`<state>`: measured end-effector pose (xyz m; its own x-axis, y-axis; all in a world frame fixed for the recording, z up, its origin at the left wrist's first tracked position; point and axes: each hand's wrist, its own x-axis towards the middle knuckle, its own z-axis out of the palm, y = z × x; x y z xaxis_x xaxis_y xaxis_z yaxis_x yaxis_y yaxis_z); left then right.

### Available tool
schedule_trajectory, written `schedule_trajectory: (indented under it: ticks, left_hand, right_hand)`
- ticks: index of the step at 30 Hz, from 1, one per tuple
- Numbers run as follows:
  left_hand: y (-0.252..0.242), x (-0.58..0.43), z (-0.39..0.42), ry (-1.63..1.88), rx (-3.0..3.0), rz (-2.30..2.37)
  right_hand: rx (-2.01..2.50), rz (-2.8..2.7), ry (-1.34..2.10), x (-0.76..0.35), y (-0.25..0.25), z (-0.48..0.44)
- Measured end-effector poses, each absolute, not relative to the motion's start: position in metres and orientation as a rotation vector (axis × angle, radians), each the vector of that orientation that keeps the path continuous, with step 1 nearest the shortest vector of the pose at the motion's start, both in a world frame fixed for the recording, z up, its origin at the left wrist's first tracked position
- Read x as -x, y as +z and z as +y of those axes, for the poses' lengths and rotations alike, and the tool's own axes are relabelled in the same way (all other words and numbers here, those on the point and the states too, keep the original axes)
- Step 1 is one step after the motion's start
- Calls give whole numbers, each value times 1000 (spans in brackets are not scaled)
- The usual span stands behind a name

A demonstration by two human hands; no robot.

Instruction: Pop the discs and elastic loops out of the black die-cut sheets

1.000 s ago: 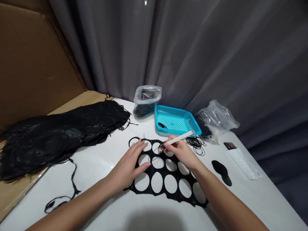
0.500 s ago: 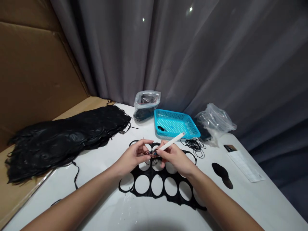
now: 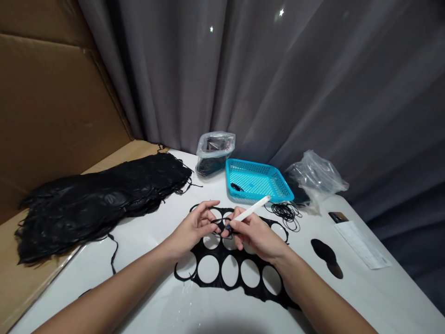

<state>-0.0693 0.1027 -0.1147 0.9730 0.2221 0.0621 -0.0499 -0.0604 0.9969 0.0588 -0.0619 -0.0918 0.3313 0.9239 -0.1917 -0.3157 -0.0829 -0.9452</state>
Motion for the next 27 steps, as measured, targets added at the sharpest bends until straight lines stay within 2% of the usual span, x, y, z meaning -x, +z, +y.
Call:
schedule_trajectory:
  ticks: [4,6,8,11,14,19,27]
  left_hand:
    - [-121,81,114,274,-1783,170]
    - [-127,90,118,308,-1922,211]
    - [-133,100,120,348,-2091,253]
    - [-142,114,119,381,-2344,236]
    - [-152,121,113,387,-2527,167]
    - [-166,124,105,439,-2798,122]
    - [-171,122,102,468,-3080,65]
  right_hand:
    - [910,-531,1603,-52,-108,-63]
    - [871,-483,1669,-48,-116,-58]
    - [904,-406,1535,-48,-122,-47]
    - [1033,-385,1139,-60,-125,-23]
    - [1280,-657,874,-74,-131,2]
    - [1592,-1156,813,-74,-152,19]
    - [1584,-1300,715,-68,-161,21]
